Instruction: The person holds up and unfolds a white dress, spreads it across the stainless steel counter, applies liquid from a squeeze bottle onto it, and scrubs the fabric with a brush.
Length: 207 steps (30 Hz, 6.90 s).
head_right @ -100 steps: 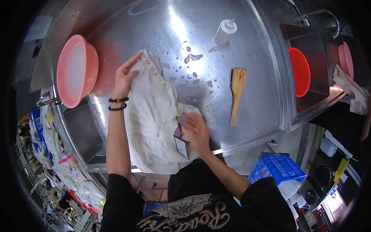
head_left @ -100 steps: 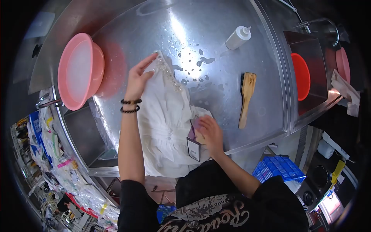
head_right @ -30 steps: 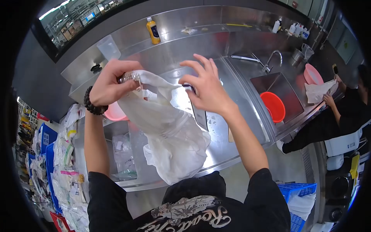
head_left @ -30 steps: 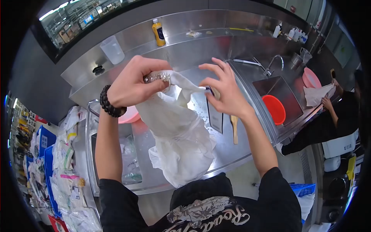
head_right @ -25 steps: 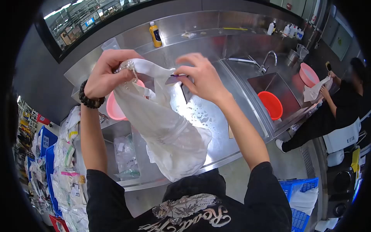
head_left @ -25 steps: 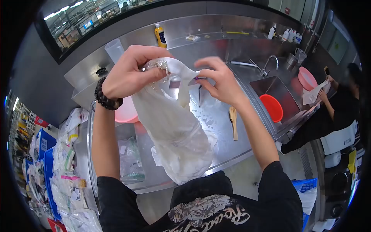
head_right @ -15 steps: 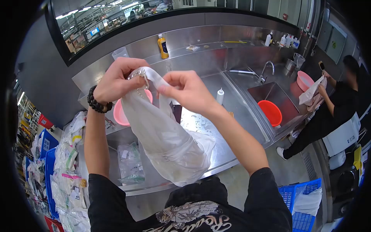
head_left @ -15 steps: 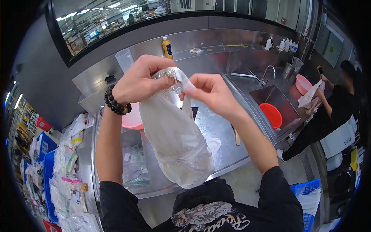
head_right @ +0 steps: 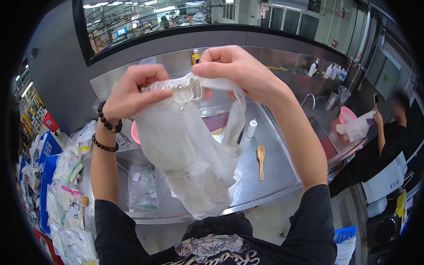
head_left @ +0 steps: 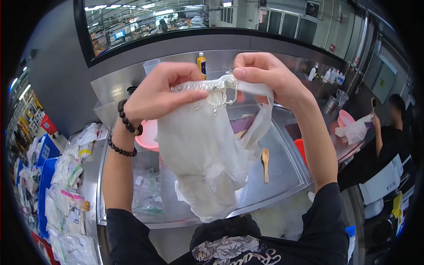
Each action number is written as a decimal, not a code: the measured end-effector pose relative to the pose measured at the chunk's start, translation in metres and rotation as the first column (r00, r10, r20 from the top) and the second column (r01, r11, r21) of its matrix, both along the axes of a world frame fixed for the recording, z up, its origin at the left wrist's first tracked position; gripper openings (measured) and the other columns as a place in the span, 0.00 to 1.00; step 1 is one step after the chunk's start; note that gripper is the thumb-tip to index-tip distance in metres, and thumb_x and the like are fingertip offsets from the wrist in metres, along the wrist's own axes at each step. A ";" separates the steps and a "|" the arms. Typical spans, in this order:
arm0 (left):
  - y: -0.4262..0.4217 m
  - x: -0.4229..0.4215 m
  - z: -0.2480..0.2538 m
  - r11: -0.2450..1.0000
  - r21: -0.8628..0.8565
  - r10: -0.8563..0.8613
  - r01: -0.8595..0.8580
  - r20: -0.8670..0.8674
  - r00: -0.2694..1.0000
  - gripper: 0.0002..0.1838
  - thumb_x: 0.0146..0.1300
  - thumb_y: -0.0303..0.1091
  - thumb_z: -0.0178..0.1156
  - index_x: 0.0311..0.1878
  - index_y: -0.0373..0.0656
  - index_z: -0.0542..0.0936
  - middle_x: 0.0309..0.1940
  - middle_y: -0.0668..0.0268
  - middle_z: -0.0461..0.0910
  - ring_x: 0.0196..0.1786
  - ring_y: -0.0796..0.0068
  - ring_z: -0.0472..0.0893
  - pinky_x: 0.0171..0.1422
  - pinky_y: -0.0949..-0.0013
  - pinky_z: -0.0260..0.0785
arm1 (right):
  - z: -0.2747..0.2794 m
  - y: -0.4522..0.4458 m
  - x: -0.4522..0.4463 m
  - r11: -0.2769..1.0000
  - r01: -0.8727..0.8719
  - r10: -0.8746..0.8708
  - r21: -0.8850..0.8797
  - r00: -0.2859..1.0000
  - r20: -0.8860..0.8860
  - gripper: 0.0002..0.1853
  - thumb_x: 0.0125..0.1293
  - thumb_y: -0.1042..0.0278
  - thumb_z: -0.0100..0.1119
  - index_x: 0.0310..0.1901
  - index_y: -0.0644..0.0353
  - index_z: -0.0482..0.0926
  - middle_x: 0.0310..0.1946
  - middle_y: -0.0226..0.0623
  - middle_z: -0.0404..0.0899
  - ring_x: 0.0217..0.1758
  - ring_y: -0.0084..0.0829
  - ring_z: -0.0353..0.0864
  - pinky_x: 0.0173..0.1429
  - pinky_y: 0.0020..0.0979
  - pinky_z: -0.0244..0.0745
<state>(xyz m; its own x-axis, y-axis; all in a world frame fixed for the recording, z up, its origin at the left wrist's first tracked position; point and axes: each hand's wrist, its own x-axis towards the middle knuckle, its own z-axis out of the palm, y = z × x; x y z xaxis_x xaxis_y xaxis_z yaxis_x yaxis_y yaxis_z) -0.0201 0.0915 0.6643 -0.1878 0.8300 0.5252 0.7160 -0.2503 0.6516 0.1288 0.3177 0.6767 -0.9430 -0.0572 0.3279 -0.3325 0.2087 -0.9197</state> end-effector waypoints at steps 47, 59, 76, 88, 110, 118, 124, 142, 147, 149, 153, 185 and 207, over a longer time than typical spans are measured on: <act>-0.024 -0.035 0.036 0.970 0.243 -0.011 -0.022 0.134 0.991 0.15 0.60 0.16 0.67 0.49 0.41 0.83 0.42 0.72 0.83 0.43 0.82 0.79 0.50 0.80 0.72 | 0.048 -0.031 0.012 0.984 -0.060 0.059 0.170 0.998 0.014 0.12 0.66 0.73 0.69 0.48 0.70 0.81 0.32 0.37 0.85 0.19 0.19 0.76 0.21 0.18 0.78; -0.060 -0.031 0.002 0.974 -0.104 -0.171 0.202 0.246 0.954 0.20 0.64 0.40 0.73 0.53 0.36 0.83 0.46 0.66 0.84 0.44 0.81 0.79 0.48 0.81 0.72 | 0.026 -0.052 -0.002 0.886 -0.081 0.069 0.457 0.997 0.043 0.08 0.63 0.75 0.71 0.41 0.67 0.83 0.26 0.33 0.83 0.16 0.18 0.73 0.19 0.20 0.67; -0.070 0.004 -0.077 0.904 -0.282 -0.108 0.320 0.573 0.812 0.21 0.70 0.31 0.68 0.64 0.34 0.83 0.43 0.64 0.88 0.43 0.74 0.82 0.52 0.75 0.73 | -0.021 -0.077 -0.042 0.795 -0.223 0.166 0.564 0.975 0.150 0.07 0.63 0.73 0.73 0.41 0.62 0.86 0.26 0.31 0.84 0.21 0.19 0.73 0.25 0.19 0.67; -0.052 0.013 -0.111 0.967 -0.046 -0.132 0.252 0.751 0.647 0.29 0.70 0.27 0.65 0.73 0.29 0.77 0.50 0.59 0.87 0.48 0.73 0.84 0.51 0.82 0.72 | -0.135 -0.045 0.003 0.996 -0.066 0.067 -0.056 0.998 0.021 0.07 0.72 0.75 0.61 0.48 0.64 0.83 0.36 0.32 0.85 0.39 0.21 0.80 0.45 0.22 0.74; 0.016 0.106 -0.296 0.981 0.164 -0.136 -0.104 0.962 0.235 0.28 0.69 0.23 0.64 0.72 0.31 0.74 0.58 0.53 0.86 0.53 0.63 0.88 0.58 0.67 0.82 | -0.205 0.034 0.007 0.975 -0.212 0.198 0.059 0.962 0.189 0.04 0.69 0.75 0.60 0.39 0.62 0.84 0.26 0.25 0.78 0.29 0.19 0.67 0.36 0.23 0.62; -0.003 0.129 -0.310 0.908 -0.026 -0.015 -0.419 0.995 -0.095 0.28 0.65 0.19 0.61 0.71 0.29 0.75 0.56 0.51 0.87 0.49 0.62 0.89 0.54 0.68 0.82 | -0.463 0.144 -0.003 0.775 0.528 -0.628 0.348 0.705 0.329 0.20 0.66 0.67 0.70 0.58 0.62 0.84 0.49 0.45 0.86 0.47 0.41 0.85 0.54 0.36 0.84; -0.002 0.134 -0.318 0.862 0.085 -0.162 -0.500 0.980 -0.114 0.31 0.65 0.13 0.56 0.73 0.30 0.73 0.60 0.50 0.85 0.54 0.59 0.87 0.62 0.63 0.81 | -0.613 0.181 0.064 0.264 0.293 -0.937 0.919 0.304 0.172 0.45 0.62 0.61 0.67 0.80 0.60 0.61 0.62 0.59 0.74 0.60 0.57 0.82 0.61 0.47 0.81; 0.001 0.122 -0.329 0.825 -0.101 0.103 -0.556 0.994 -0.028 0.43 0.52 0.08 0.49 0.77 0.31 0.70 0.64 0.48 0.83 0.60 0.54 0.85 0.66 0.64 0.77 | -0.347 0.006 0.031 0.943 0.135 -0.073 0.305 0.976 -0.207 0.37 0.65 0.79 0.59 0.78 0.49 0.76 0.35 0.31 0.80 0.26 0.29 0.73 0.33 0.30 0.72; -0.010 0.126 -0.317 0.730 -0.077 0.073 -0.679 0.997 -0.035 0.44 0.51 0.08 0.48 0.77 0.33 0.70 0.64 0.48 0.83 0.60 0.55 0.85 0.66 0.63 0.77 | -0.341 0.002 0.014 0.806 0.207 -0.140 0.555 0.977 -0.162 0.41 0.63 0.77 0.63 0.79 0.36 0.73 0.33 0.30 0.75 0.21 0.33 0.71 0.28 0.35 0.70; -0.013 0.122 -0.325 0.738 -0.065 0.062 -0.672 0.998 -0.029 0.45 0.50 0.08 0.47 0.78 0.33 0.69 0.65 0.49 0.83 0.61 0.54 0.85 0.67 0.63 0.76 | -0.329 -0.011 0.021 0.825 0.191 -0.097 0.531 0.975 -0.200 0.41 0.64 0.76 0.62 0.79 0.34 0.73 0.32 0.30 0.73 0.21 0.33 0.70 0.27 0.34 0.69; -0.018 0.122 -0.327 0.747 -0.049 0.028 -0.663 0.999 -0.043 0.47 0.49 0.08 0.46 0.79 0.35 0.68 0.68 0.49 0.81 0.65 0.54 0.83 0.70 0.63 0.74 | -0.328 -0.020 0.019 0.827 0.190 -0.084 0.529 0.972 -0.218 0.40 0.65 0.76 0.61 0.79 0.33 0.73 0.31 0.29 0.72 0.21 0.32 0.70 0.25 0.33 0.68; -0.024 0.115 -0.320 0.826 0.106 -0.168 -0.554 0.984 -0.063 0.53 0.46 0.09 0.47 0.84 0.39 0.62 0.74 0.46 0.74 0.68 0.46 0.80 0.73 0.55 0.74 | -0.588 0.147 0.113 0.535 0.388 -0.830 0.750 0.406 0.382 0.37 0.70 0.76 0.53 0.82 0.44 0.67 0.48 0.55 0.88 0.44 0.59 0.86 0.50 0.50 0.80; 0.015 0.110 -0.310 0.863 -0.044 -0.015 -0.503 0.993 -0.113 0.64 0.38 0.08 0.45 0.89 0.47 0.53 0.79 0.53 0.70 0.74 0.52 0.75 0.74 0.65 0.69 | -0.383 -0.005 0.040 0.845 0.284 -0.246 0.452 0.959 -0.142 0.34 0.63 0.76 0.63 0.71 0.38 0.83 0.28 0.31 0.73 0.23 0.34 0.72 0.29 0.34 0.70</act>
